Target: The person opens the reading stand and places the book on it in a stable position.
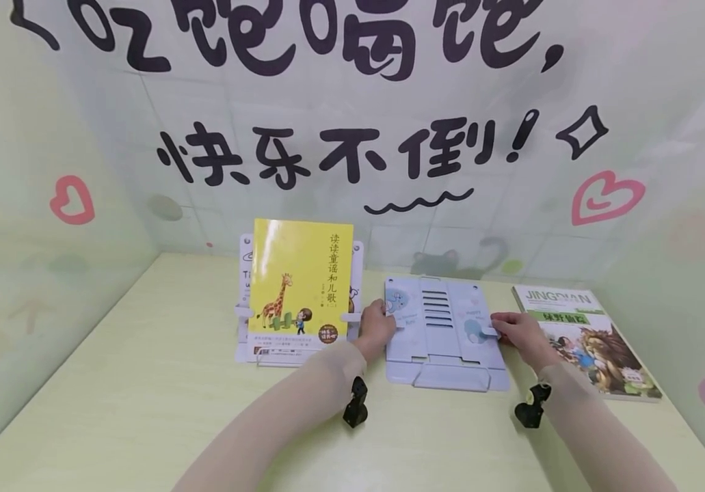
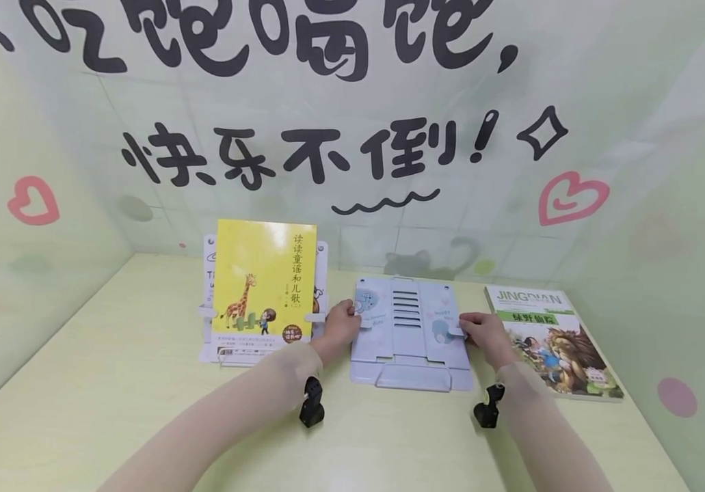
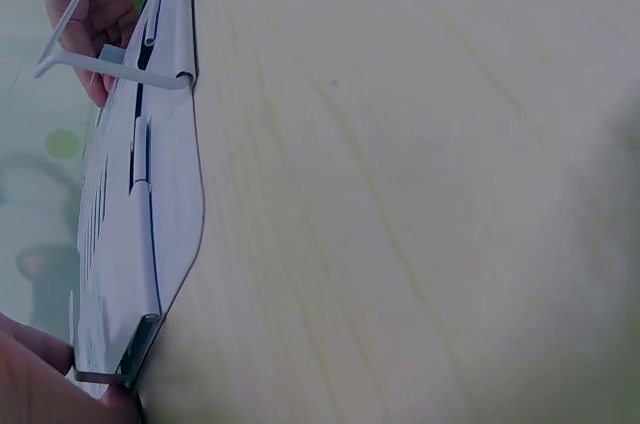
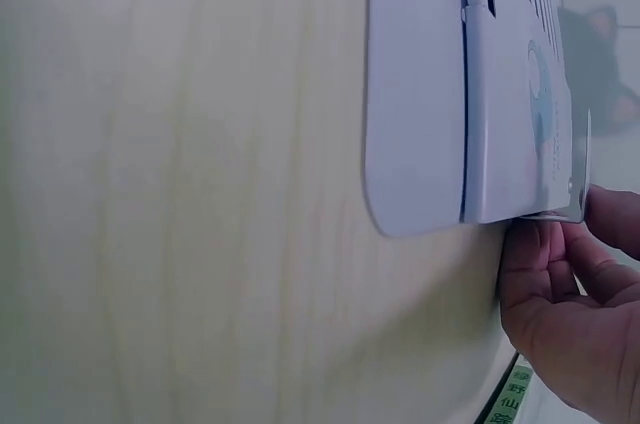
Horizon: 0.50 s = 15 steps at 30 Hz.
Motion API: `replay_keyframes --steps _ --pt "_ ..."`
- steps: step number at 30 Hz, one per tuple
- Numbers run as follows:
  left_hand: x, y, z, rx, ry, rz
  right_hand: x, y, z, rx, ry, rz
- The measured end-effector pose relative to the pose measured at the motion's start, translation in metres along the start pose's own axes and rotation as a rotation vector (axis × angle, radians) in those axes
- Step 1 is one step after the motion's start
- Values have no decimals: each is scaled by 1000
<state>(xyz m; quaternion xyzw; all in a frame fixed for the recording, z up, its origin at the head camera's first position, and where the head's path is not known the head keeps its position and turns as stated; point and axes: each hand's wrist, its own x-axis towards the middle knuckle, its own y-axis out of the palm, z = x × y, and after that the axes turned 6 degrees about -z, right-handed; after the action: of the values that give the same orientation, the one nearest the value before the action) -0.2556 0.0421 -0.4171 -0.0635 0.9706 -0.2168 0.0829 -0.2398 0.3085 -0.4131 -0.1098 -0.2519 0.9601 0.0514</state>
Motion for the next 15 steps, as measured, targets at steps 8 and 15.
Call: replay_keyframes --steps 8,15 --pt "-2 3 -2 -22 25 -48 3 1 -4 104 64 -27" --pt "0 5 -7 -73 68 -103 -1 -3 0 262 72 -39"
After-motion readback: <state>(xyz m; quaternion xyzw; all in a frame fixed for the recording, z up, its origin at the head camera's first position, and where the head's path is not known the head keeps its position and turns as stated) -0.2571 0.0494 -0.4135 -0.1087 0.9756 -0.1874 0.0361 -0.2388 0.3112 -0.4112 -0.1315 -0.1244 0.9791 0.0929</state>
